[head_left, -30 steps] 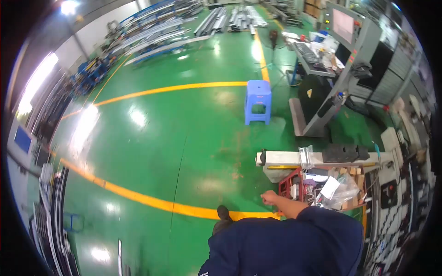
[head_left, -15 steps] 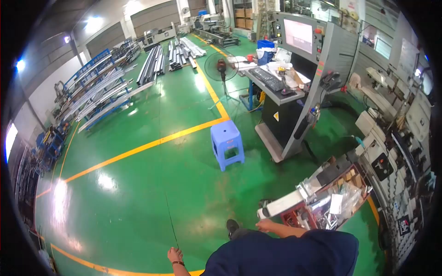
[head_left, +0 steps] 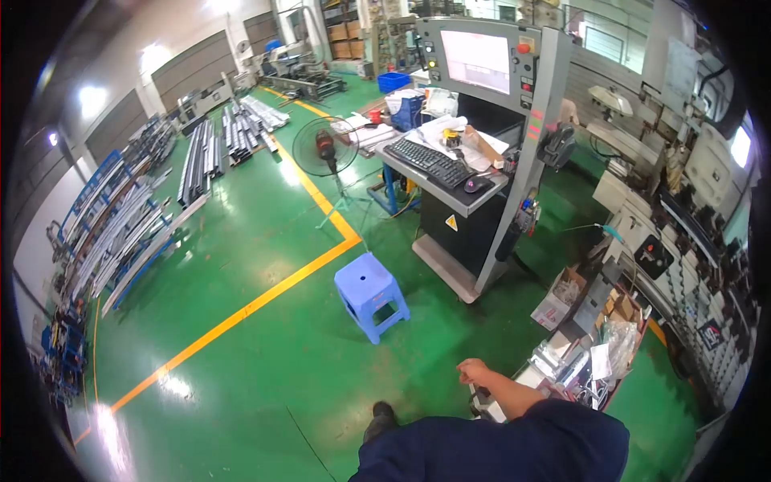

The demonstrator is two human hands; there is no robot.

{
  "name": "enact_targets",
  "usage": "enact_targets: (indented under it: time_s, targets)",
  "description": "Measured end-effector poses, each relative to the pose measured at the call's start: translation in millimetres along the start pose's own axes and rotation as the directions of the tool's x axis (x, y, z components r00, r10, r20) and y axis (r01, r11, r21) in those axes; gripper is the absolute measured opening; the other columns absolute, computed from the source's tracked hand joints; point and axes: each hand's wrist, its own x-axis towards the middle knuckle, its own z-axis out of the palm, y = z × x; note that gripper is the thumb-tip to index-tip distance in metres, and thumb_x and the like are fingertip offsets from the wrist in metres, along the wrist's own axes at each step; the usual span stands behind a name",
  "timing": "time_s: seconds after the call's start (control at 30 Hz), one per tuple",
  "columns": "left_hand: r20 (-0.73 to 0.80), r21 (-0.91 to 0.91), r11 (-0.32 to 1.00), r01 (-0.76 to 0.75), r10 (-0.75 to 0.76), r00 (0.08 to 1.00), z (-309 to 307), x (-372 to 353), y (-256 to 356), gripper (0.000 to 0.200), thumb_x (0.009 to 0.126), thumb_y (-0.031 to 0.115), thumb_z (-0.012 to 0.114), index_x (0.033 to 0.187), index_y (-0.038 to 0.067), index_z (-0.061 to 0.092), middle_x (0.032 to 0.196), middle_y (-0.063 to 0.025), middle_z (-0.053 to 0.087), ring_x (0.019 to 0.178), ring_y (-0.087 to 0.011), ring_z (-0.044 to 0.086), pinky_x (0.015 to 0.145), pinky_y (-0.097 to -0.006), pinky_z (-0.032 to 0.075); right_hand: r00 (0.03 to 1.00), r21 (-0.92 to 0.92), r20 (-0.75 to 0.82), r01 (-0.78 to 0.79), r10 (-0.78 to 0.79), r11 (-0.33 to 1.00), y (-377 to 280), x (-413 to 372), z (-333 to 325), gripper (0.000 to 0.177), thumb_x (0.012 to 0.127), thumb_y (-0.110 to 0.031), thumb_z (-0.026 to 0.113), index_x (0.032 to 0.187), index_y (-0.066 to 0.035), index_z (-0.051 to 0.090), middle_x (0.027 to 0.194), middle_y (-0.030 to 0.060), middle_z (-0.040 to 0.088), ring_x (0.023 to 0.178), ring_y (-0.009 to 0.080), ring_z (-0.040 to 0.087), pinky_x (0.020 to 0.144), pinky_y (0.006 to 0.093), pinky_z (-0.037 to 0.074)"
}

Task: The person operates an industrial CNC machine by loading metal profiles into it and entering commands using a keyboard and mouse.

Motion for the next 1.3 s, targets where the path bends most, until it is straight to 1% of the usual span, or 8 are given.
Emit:
enact_targets:
  time_s: [0.17, 0.27, 0.4, 0.47, 0.57, 0.67, 1.13, 1.3]
  targets:
    - [0.07, 0.049, 0.997, -0.055, 0.052, 0.996, -80, 97, 63, 0.046, 0.1, 0.051, 0.068, 0.12, 0.01, 0.077, 0.119, -0.0176, 0.077, 0.111, -0.0343, 0.072, 0.094, -0.0484, 0.057, 0.997, -0.452, 0.008, -0.06, 0.072, 0.89, 63, 59, -32, 0.018, 0.095, -0.024, 0.073, 0.094, -0.007, 0.08, 0.078, 0.0072, 0.077, 0.075, 0.0224, 0.076, 0.062, 0.0456, 0.058]
    - [0.087, 0.146, 0.983, -0.108, 0.096, 0.992, -144, 165, 91, 0.05, 0.098, 0.054, 0.07, 0.123, 0.011, 0.077, 0.125, -0.0183, 0.077, 0.12, -0.0341, 0.071, 0.1, -0.0475, 0.056, 0.819, 0.127, -0.156, -0.538, 0.552, 0.834, 82, 50, -12, 0.02, 0.091, -0.024, 0.074, 0.084, -0.006, 0.077, 0.078, 0.0072, 0.077, 0.071, 0.0241, 0.074, 0.064, 0.0517, 0.055]
    - [0.155, 0.582, 0.744, -0.328, 0.295, 0.943, -242, 281, 168, 0.056, 0.096, 0.059, 0.072, 0.127, 0.013, 0.078, 0.135, -0.0193, 0.076, 0.132, -0.0338, 0.07, 0.109, -0.0462, 0.055, 0.882, 0.167, -0.146, -0.425, 0.449, 0.89, 29, 41, 14, 0.021, 0.096, -0.026, 0.074, 0.097, -0.006, 0.077, 0.088, 0.0088, 0.078, 0.075, 0.0251, 0.075, 0.065, 0.0483, 0.057]
    - [0.124, 0.566, 0.655, -0.501, 0.533, 0.837, -268, 332, 228, 0.029, 0.105, 0.03, 0.062, 0.105, 0.004, 0.076, 0.098, -0.0184, 0.081, 0.088, -0.0394, 0.078, 0.078, -0.0509, 0.062, 0.913, 0.205, -0.164, -0.339, 0.373, 0.918, 7, 50, 21, 0.022, 0.098, -0.027, 0.074, 0.103, -0.006, 0.078, 0.092, 0.0096, 0.079, 0.078, 0.0257, 0.075, 0.066, 0.0467, 0.057]
    - [-0.116, -0.496, 0.835, -0.239, 0.209, 0.971, -305, 391, 342, 0.024, 0.097, 0.02, 0.066, 0.101, -0.002, 0.074, 0.093, -0.014, 0.075, 0.086, -0.0294, 0.072, 0.076, -0.044, 0.058, 0.933, 0.29, -0.218, -0.219, 0.287, 0.932, -31, 60, 25, 0.026, 0.102, -0.029, 0.073, 0.113, -0.006, 0.078, 0.1, 0.0108, 0.08, 0.081, 0.0264, 0.076, 0.067, 0.0442, 0.058]
    - [-0.264, -0.533, 0.713, -0.456, 0.372, 0.89, -324, 457, 484, 0.04, 0.098, 0.021, 0.074, 0.129, -0.005, 0.073, 0.111, -0.0131, 0.075, 0.097, -0.0207, 0.07, 0.08, -0.034, 0.059, 0.907, 0.402, -0.315, -0.139, 0.279, 0.905, -70, 68, 26, 0.027, 0.104, -0.03, 0.074, 0.117, -0.007, 0.078, 0.101, 0.0119, 0.08, 0.083, 0.0265, 0.076, 0.068, 0.0426, 0.059]
    - [-0.298, -0.566, 0.038, -0.824, 0.922, 0.247, -366, 244, 1045, 0.059, 0.108, 0.025, 0.072, 0.158, -0.002, 0.054, 0.127, -0.0107, 0.073, 0.1, -0.0147, 0.07, 0.087, -0.0306, 0.057, 0.811, 0.656, -0.311, -0.195, 0.496, 0.729, -75, 114, -88, 0.019, 0.104, -0.026, 0.069, 0.112, -0.01, 0.074, 0.098, 0.0134, 0.076, 0.084, 0.0279, 0.075, 0.075, 0.0455, 0.061]
    - [-0.358, -0.393, 0.047, -0.918, 0.912, 0.2, -365, 237, 1182, 0.067, 0.106, 0.028, 0.073, 0.161, -0.002, 0.049, 0.127, -0.0118, 0.073, 0.102, -0.0164, 0.069, 0.084, -0.0305, 0.056, 0.736, 0.722, -0.442, -0.048, 0.513, 0.69, -119, 146, -140, 0.019, 0.106, -0.029, 0.066, 0.116, -0.014, 0.072, 0.098, 0.0099, 0.075, 0.087, 0.0289, 0.076, 0.08, 0.0491, 0.062]
